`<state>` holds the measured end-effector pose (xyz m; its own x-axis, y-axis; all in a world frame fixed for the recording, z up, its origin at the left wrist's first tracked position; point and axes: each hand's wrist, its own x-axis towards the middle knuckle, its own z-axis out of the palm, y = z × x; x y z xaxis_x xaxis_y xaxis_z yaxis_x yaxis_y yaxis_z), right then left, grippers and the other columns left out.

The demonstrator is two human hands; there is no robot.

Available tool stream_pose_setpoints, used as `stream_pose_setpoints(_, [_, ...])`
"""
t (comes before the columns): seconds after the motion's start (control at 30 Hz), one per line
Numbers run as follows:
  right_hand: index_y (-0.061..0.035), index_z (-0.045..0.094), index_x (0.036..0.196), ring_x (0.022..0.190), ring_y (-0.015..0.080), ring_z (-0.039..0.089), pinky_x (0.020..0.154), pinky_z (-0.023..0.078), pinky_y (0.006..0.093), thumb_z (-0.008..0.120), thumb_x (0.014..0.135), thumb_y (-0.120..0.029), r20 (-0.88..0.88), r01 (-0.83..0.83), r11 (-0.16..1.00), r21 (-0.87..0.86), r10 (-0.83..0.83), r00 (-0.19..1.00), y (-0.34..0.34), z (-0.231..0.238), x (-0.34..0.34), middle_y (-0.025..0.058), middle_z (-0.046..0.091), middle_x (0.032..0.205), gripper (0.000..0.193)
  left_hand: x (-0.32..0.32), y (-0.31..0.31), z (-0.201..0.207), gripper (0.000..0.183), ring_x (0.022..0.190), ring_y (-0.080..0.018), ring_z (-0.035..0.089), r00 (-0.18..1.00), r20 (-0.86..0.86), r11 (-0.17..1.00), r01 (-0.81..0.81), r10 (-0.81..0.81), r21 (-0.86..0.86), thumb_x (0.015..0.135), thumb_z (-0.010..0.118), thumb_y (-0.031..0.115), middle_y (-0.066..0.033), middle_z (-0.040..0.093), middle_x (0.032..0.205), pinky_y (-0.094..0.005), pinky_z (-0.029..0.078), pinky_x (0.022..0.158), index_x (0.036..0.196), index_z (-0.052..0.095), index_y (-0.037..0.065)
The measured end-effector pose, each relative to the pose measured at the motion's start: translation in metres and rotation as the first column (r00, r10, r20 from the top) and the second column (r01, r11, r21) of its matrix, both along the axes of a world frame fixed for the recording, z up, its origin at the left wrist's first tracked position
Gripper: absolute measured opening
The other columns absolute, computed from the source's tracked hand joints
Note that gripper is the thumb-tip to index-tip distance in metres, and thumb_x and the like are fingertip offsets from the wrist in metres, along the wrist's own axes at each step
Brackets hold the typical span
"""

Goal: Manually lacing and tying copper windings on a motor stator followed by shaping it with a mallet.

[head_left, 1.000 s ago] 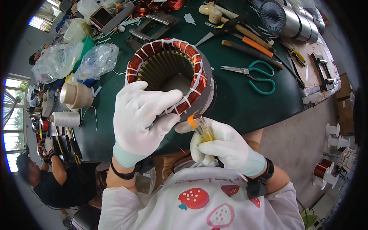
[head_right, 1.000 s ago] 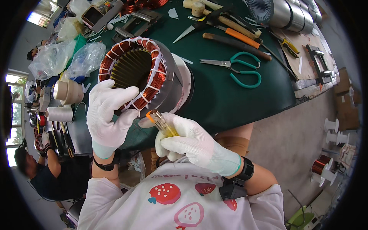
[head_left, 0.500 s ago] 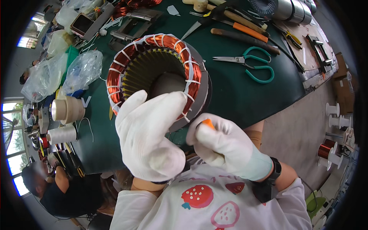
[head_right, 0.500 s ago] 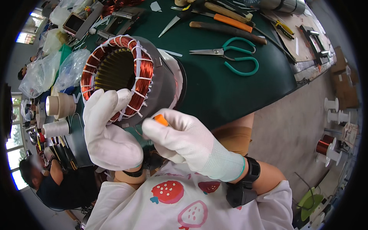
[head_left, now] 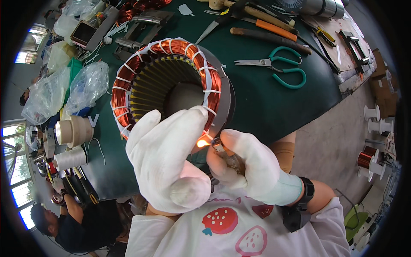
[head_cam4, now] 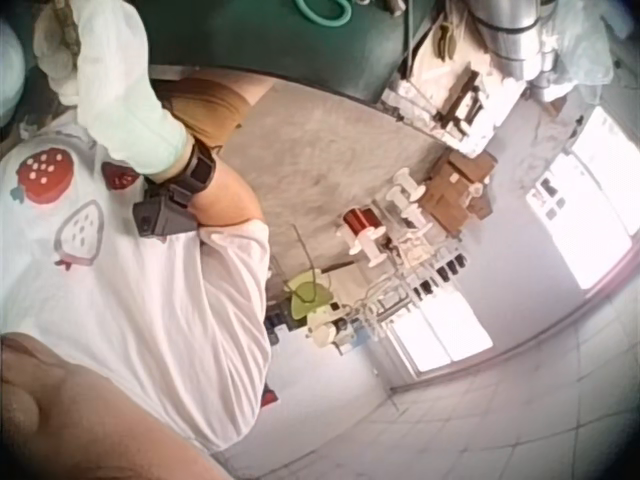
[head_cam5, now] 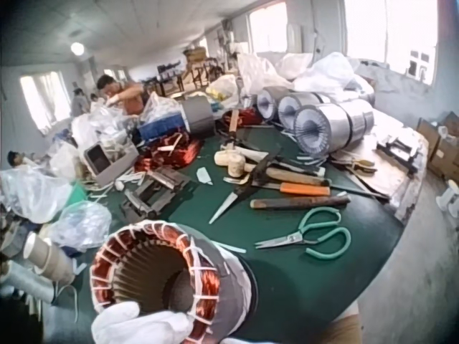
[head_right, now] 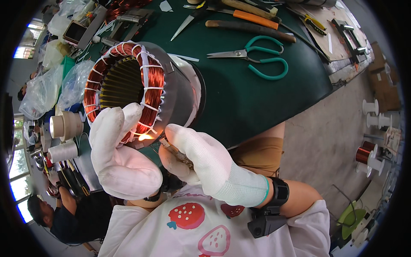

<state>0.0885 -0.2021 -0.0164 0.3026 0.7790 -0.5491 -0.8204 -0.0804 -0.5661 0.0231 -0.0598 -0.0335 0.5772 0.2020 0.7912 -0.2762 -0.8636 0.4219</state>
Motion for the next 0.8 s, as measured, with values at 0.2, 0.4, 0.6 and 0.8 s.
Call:
stream_pose_setpoints(0.2, [-0.0071, 0.047, 0.067, 0.046, 0.0089, 0.032, 0.044, 0.022, 0.0257, 0.037, 0.1, -0.043, -0.097, 0.019, 0.999, 0.029, -0.016, 0.995, -0.001, 0.0, 0.0, -0.0008, 0.041, 0.056, 0.05, -0.005, 0.002, 0.006, 0.057, 0.08, -0.0259, 0.066, 0.992, -0.112, 0.996, 0.052, -0.059, -0.066, 0.106, 0.03, 0.04, -0.0126, 0.073, 0.097, -0.0388, 0.046, 0.075, 0.11, 0.066, -0.004])
stream_pose_setpoints(0.4, [-0.0067, 0.051, 0.077, 0.048, 0.0076, 0.033, 0.044, 0.023, 0.0247, 0.038, 0.103, -0.044, -0.141, 0.018, 0.997, 0.077, -0.007, 0.99, -0.001, -0.006, 0.0, 0.0, 0.047, 0.063, 0.047, -0.001, 0.009, 0.003, 0.042, 0.076, -0.025, 0.064, 0.992, -0.055, 0.993, 0.116, -0.117, -0.022, 0.097, 0.047, 0.031, -0.0125, 0.072, 0.097, -0.0368, 0.044, 0.07, 0.111, 0.066, -0.004])
stream_pose_setpoints(0.6, [-0.0092, 0.055, 0.073, 0.054, 0.006, 0.03, 0.05, 0.023, 0.0236, 0.043, 0.102, -0.057, -0.155, 0.005, 1.0, 0.018, -0.002, 0.988, -0.006, -0.004, -0.003, -0.0051, 0.04, 0.063, 0.058, -0.004, 0.009, 0.015, 0.04, 0.08, -0.0214, 0.064, 0.972, -0.208, 0.991, 0.124, -0.112, 0.046, 0.073, 0.077, 0.007, -0.0096, 0.072, 0.1, -0.0365, 0.045, 0.073, 0.111, 0.067, 0.0])
stream_pose_setpoints(0.8, [-0.0086, 0.055, 0.077, 0.049, 0.0066, 0.029, 0.045, 0.021, 0.0235, 0.042, 0.1, -0.063, -0.263, -0.047, 0.998, 0.03, 0.053, 0.963, -0.016, -0.012, -0.004, -0.0031, 0.041, 0.061, 0.06, -0.011, 0.006, 0.011, 0.044, 0.088, -0.022, 0.064, 0.993, -0.106, 0.983, -0.029, 0.049, 0.182, 0.071, 0.074, -0.007, -0.0054, 0.072, 0.104, -0.037, 0.047, 0.085, 0.113, 0.067, 0.003])
